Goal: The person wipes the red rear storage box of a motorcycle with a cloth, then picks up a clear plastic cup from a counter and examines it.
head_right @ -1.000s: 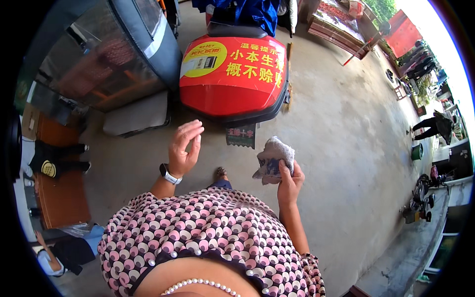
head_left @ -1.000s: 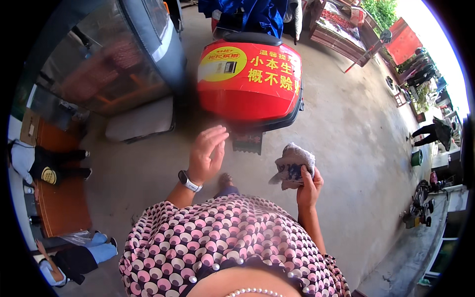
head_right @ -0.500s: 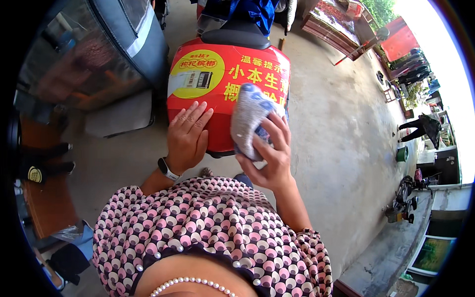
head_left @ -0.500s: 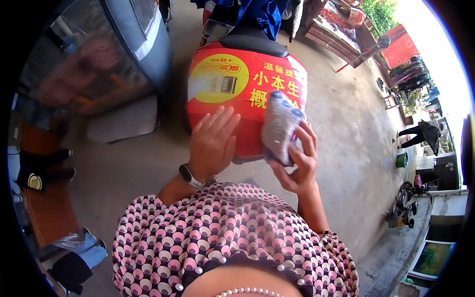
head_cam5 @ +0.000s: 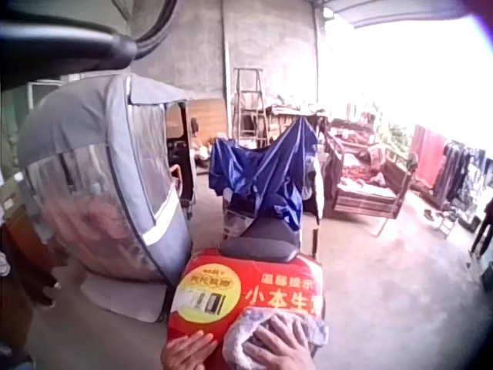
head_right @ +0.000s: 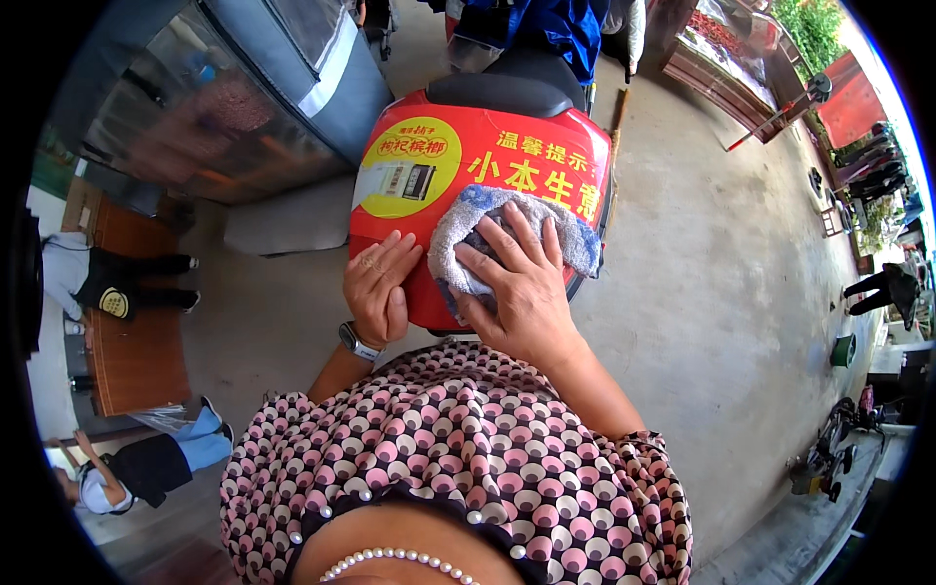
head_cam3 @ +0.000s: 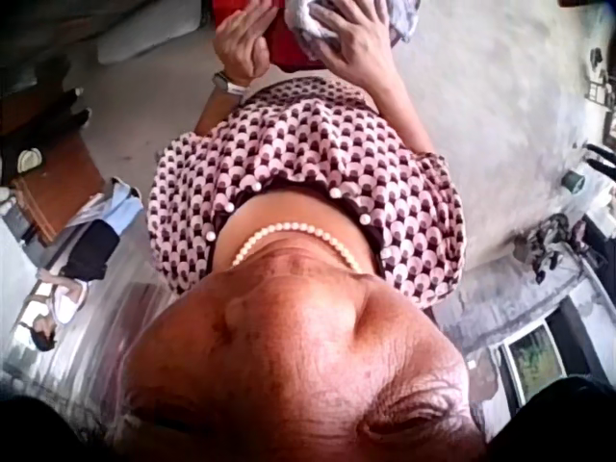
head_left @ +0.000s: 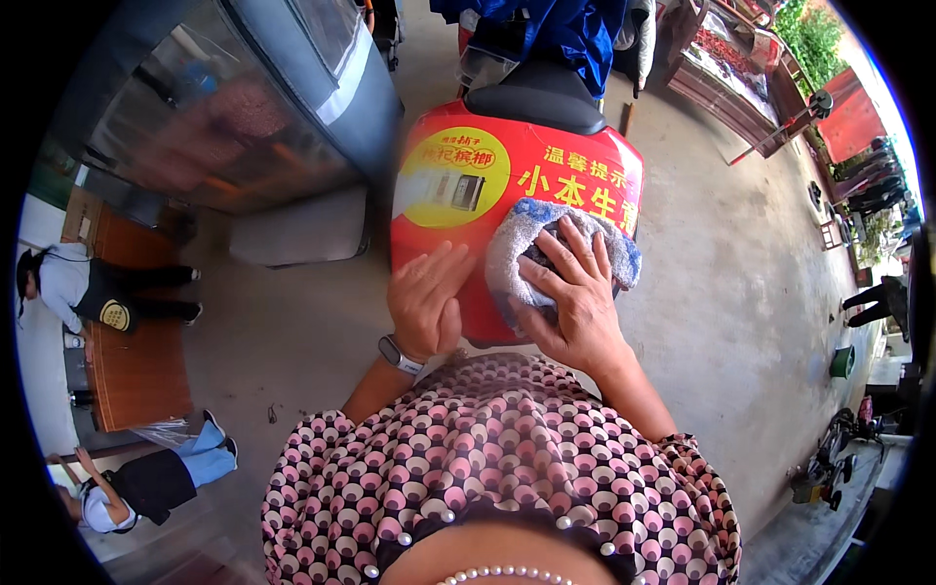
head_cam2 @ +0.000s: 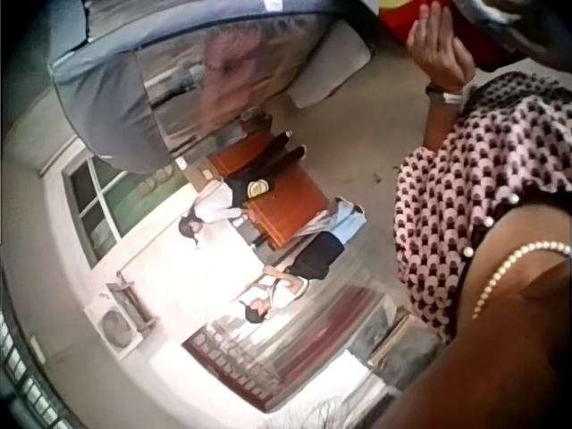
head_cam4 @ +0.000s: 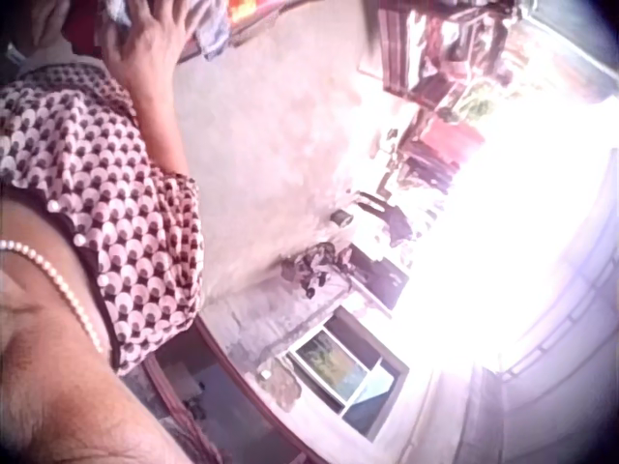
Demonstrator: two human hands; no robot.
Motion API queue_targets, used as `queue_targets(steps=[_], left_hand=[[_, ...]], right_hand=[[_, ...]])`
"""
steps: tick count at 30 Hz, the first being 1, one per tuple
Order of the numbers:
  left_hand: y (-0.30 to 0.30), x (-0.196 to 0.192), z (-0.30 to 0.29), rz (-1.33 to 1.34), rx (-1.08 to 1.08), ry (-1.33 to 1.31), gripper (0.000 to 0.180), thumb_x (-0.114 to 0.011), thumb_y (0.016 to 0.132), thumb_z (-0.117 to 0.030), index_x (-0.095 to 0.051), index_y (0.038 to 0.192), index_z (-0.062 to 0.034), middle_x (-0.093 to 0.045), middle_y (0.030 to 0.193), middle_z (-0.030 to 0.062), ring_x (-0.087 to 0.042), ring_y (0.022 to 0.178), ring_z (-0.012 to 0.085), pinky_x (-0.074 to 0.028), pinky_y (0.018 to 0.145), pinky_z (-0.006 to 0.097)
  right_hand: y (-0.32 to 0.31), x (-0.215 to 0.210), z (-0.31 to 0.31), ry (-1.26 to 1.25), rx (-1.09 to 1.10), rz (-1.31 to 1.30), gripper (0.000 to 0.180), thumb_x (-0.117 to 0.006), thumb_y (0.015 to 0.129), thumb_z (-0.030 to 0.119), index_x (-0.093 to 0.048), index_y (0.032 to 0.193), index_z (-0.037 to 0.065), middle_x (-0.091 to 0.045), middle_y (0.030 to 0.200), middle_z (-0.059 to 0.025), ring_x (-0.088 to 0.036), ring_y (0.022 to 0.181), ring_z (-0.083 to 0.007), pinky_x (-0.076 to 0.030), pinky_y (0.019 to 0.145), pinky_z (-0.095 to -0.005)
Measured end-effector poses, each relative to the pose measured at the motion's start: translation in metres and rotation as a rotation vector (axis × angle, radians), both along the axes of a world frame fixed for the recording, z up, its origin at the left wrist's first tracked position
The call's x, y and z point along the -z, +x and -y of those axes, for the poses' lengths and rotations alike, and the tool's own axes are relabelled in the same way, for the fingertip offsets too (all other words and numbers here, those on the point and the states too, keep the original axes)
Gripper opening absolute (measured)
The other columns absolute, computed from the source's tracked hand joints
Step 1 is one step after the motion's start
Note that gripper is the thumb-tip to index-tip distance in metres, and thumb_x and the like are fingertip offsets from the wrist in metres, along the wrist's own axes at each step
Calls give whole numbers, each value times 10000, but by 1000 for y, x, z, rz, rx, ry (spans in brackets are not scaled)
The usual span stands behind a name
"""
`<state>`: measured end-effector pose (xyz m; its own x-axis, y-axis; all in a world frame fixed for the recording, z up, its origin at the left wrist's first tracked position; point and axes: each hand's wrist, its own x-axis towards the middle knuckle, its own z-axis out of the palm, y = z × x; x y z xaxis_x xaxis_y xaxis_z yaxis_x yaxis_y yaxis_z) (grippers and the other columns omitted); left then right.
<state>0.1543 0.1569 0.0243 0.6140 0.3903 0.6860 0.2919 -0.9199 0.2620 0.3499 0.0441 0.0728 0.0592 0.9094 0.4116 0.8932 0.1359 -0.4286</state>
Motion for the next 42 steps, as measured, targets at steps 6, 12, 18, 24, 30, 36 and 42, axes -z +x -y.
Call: queue_targets(steps=[6,12,18,24,30,36,42], left_hand=[[7,11,-6,111,-34,73,446,-323,909,-197,-700,1052,-7,-686,1101,132,-628,1090,279,-432,939,409],[7,15,-11,153,-53,122,501,-273,937,-231,-722,984,-15,-708,1015,136,-663,1007,277,-462,896,399],[8,16,-10,186,-80,125,522,-264,958,-262,-731,969,-27,-714,996,131,-675,969,276,-476,875,394],[2,17,-8,139,-81,107,565,-214,959,-254,-722,997,-10,-711,1023,140,-660,1028,289,-467,928,412],[2,20,-12,152,-52,128,566,-213,963,-256,-721,1008,-12,-707,1040,140,-657,1036,286,-465,931,408],[0,21,-13,179,-71,146,563,-207,966,-245,-726,1004,-30,-708,1042,126,-657,1039,266,-462,929,399],[-9,27,-6,284,-134,191,511,-222,974,-186,-722,992,-85,-712,1048,82,-653,1042,210,-474,922,370]], right_hand=[[28,-6,-18,-19,-52,16,400,-654,801,318,-661,1166,155,-532,1332,-114,-352,1359,-357,-190,1125,-574],[46,1,-32,1,-69,-2,394,-646,814,330,-668,1158,141,-536,1338,-122,-363,1355,-361,-199,1132,-554],[67,2,-50,-30,5,-29,417,-607,836,365,-667,1179,136,-521,1365,-137,-338,1379,-342,-174,1153,-525],[78,7,-64,-3,35,-42,431,-601,848,362,-668,1178,92,-521,1368,-143,-335,1382,-334,-158,1161,-504],[90,8,-84,-81,140,-55,486,-525,877,437,-640,1240,135,-479,1423,-112,-297,1409,-303,-122,1178,-482],[86,2,-94,-35,138,-51,489,-540,879,444,-647,1222,113,-498,1401,-126,-311,1399,-314,-171,1165,-463],[88,20,-98,73,81,-47,378,-627,857,265,-665,1134,12,-540,1340,-168,-384,1344,-354,-221,1144,-463]])
